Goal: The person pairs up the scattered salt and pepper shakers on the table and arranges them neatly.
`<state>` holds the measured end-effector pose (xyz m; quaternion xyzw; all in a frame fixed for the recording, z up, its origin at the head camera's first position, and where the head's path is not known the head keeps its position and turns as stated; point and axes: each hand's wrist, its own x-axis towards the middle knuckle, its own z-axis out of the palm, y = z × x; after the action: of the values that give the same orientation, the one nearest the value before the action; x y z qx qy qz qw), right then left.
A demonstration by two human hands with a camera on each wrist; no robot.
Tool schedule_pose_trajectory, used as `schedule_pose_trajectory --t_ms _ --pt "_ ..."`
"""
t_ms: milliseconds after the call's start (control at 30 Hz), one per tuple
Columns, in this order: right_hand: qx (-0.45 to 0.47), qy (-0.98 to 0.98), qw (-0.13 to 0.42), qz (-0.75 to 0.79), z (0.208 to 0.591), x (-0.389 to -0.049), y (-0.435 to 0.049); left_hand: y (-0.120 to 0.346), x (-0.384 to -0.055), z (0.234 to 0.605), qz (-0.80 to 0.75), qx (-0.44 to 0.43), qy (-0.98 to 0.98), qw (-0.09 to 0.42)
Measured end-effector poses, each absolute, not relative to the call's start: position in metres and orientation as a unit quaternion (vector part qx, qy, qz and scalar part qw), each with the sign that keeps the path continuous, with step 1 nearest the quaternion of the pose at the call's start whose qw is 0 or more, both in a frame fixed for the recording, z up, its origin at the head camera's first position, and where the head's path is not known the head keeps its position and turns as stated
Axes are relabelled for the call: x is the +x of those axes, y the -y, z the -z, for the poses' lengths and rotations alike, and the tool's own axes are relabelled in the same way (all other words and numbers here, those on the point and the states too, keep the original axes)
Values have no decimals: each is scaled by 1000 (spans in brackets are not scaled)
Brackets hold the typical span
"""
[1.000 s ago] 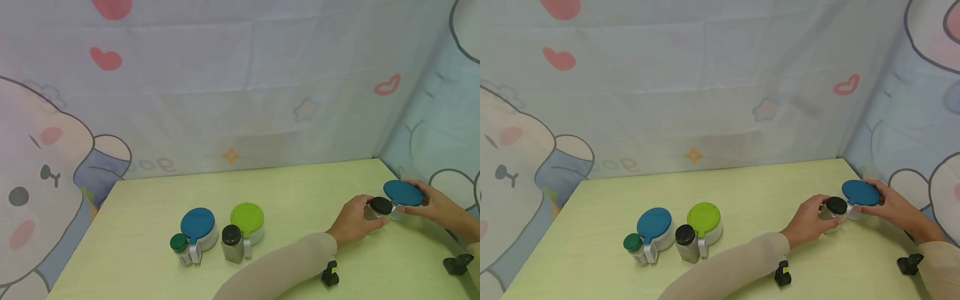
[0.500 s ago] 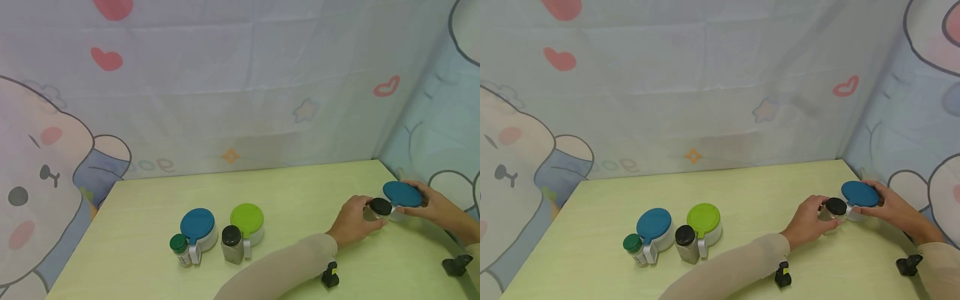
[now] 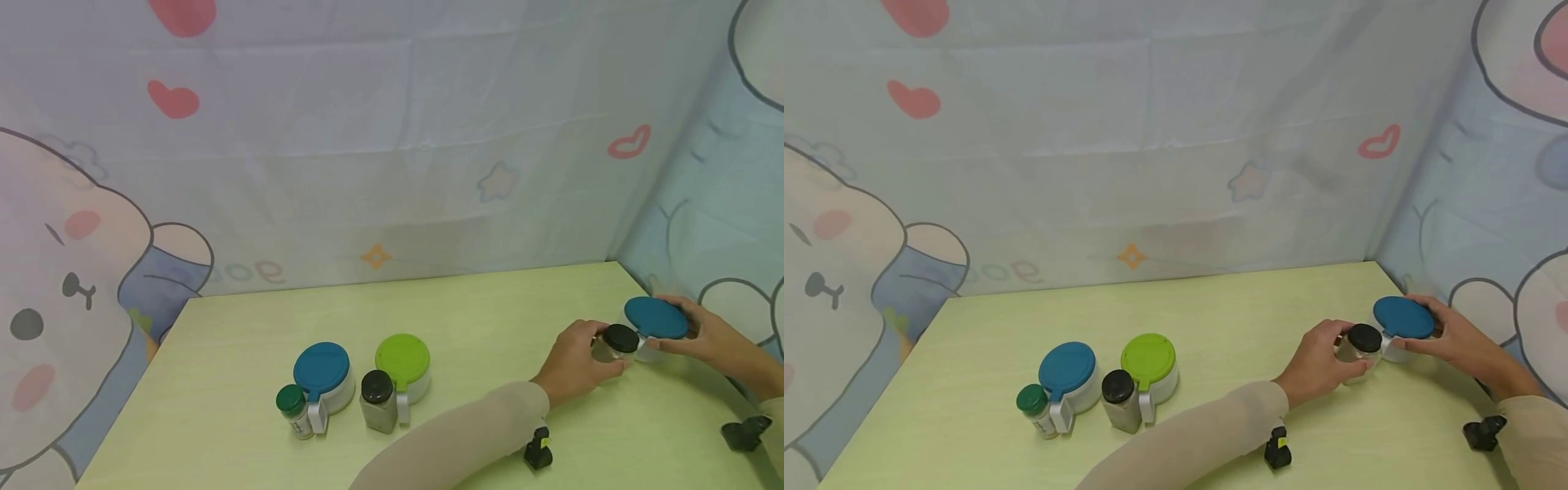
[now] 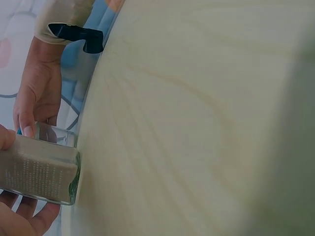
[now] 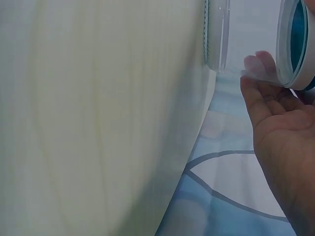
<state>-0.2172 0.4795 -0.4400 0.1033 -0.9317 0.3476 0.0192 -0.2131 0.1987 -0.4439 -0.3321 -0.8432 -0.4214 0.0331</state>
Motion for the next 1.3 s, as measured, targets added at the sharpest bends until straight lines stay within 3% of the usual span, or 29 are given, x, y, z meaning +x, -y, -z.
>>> schedule_pose_trajectory --t_ms 467,1300 --pt "94 935 13 -342 439 -218 -479 -200 -213 444 445 -313 839 5" --pt "94 934 11 -344 439 -218 -480 -199 -212 444 463 -308 831 -2"
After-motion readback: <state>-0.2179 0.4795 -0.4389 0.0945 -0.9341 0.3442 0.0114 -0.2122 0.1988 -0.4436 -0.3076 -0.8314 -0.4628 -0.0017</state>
